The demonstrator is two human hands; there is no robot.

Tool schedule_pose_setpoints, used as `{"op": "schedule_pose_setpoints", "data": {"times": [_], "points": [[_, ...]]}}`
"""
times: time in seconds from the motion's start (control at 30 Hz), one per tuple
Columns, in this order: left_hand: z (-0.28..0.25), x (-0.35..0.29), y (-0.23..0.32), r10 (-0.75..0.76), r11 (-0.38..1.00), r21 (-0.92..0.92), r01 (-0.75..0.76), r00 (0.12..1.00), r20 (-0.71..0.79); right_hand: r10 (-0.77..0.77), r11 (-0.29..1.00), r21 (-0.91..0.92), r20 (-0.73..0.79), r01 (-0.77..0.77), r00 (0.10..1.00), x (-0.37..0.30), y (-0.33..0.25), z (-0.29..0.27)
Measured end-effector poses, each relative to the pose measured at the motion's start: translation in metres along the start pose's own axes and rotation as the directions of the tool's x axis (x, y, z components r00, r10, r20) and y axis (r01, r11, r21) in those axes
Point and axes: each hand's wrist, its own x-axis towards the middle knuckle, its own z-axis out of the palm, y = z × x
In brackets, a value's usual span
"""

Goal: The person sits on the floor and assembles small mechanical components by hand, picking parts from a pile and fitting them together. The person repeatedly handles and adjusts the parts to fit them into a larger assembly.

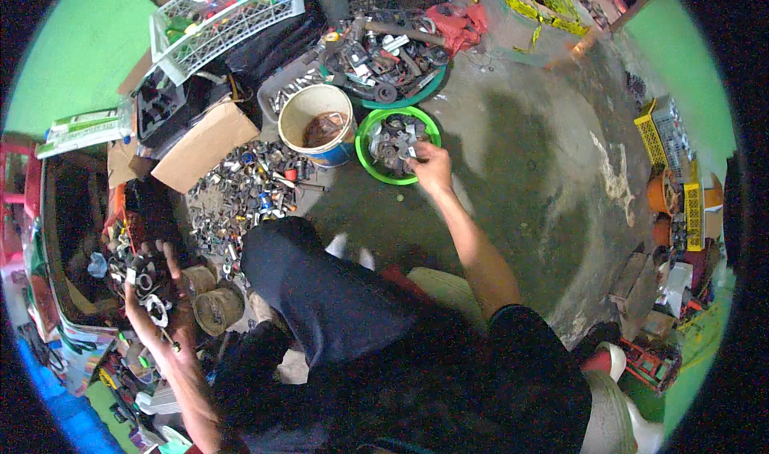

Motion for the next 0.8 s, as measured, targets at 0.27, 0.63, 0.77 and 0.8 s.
{"op": "schedule_pose_setpoints", "data": {"times": [0.27,0.63,0.77,0.8], "points": [[0.013,0.014,-0.060,-0.123,0.973,-0.197,0.122,0.992,0.005,-0.050,0.975,-0.223,-0.147,0.016,0.988,-0.005,0.047,-0.005],[-0.035,-0.073,-0.055,-0.091,0.858,-0.511,0.056,0.995,-0.044,-0.200,0.912,0.359,-0.027,0.196,0.979,-0.069,-0.118,0.023],[-0.065,-0.098,-0.017,-0.025,0.803,-0.595,0.000,0.999,-0.035,-0.546,0.744,0.517,0.103,0.424,0.832,-0.110,-0.277,0.051],[-0.067,-0.105,-0.009,0.059,0.835,-0.532,-0.139,0.985,-0.165,-0.626,0.689,0.567,0.151,0.452,0.765,-0.132,-0.309,0.062]]}}
